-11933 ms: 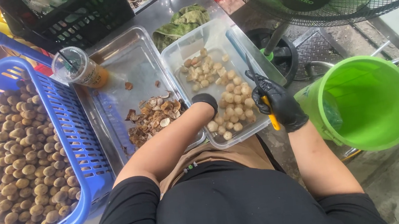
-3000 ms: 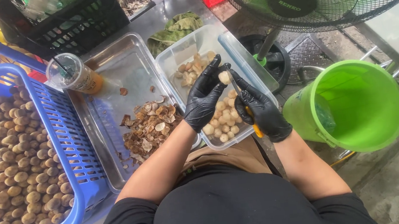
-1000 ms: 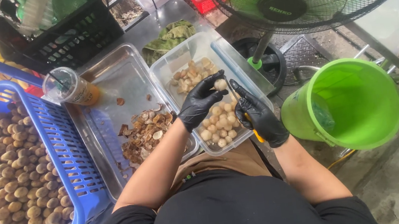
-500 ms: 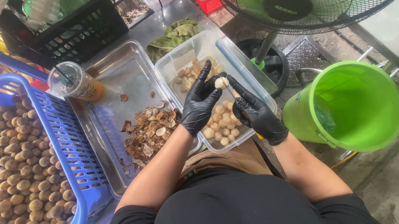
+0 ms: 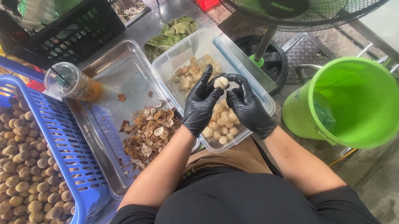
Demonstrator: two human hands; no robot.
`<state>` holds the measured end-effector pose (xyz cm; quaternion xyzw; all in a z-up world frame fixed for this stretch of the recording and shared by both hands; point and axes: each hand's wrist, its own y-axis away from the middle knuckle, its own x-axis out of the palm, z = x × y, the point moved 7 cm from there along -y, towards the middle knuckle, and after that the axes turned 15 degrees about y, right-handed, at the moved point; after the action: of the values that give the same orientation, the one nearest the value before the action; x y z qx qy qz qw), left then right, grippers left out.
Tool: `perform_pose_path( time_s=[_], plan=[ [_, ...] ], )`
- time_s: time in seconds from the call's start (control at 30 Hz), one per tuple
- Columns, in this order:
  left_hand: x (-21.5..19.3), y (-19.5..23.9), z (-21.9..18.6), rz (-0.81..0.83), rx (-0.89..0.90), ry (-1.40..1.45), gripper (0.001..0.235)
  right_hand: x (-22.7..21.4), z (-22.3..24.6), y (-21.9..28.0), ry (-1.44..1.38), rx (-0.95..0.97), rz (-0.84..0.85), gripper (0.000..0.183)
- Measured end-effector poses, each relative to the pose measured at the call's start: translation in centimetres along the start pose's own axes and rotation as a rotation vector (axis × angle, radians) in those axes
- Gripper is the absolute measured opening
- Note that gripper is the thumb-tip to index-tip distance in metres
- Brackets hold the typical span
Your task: Peeling longan fruits using hands and a small knife.
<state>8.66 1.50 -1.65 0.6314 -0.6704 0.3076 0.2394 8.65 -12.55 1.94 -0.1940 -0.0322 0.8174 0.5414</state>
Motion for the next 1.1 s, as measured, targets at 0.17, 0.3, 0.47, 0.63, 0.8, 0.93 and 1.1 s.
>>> perform_pose_path(
  time_s=[0.17,0.3,0.47,0.63,0.8,0.93,1.1],
  plan=[
    [-1.6,-1.2,-0.1,-0.104,-0.049,0.026,0.077,0.3,-0.9,-1.7,-0.021,-0.021,0.006,0.035],
    [-4.4,-4.5,-1.5,-0.209,-0.062,0.015,0.080,0.3,-1.1,-4.4,-0.268,0.168,0.145,0.044],
    [-11.5,-8.7,-1.7,-0.202,0.023,-0.533,0.084,-1.1,-0.3,-6.2,-0.377,0.339,0.179,0.052],
    [-6.2,-6.1,0.5,0.050,-0.380,-1.319,0.061,-3.7,-2.3,-3.3,-0.508,0.419,0.082,0.046],
    [-5.7,-3.7,11.2,0.482,-0.663,-1.635,0.080,-4.3,-8.3,0.6,-0.637,0.498,0.051,0.028],
    [-5.9,-3.7,13.5,0.458,-0.691,-1.666,0.059,-4.8,-6.7,2.0,-0.578,0.572,0.016,0.033],
    [-8.6,-5.2,15.4,0.500,-0.747,-1.631,0.044,-5.3,-5.2,2.1,-0.507,0.568,0.019,0.045]
  ],
)
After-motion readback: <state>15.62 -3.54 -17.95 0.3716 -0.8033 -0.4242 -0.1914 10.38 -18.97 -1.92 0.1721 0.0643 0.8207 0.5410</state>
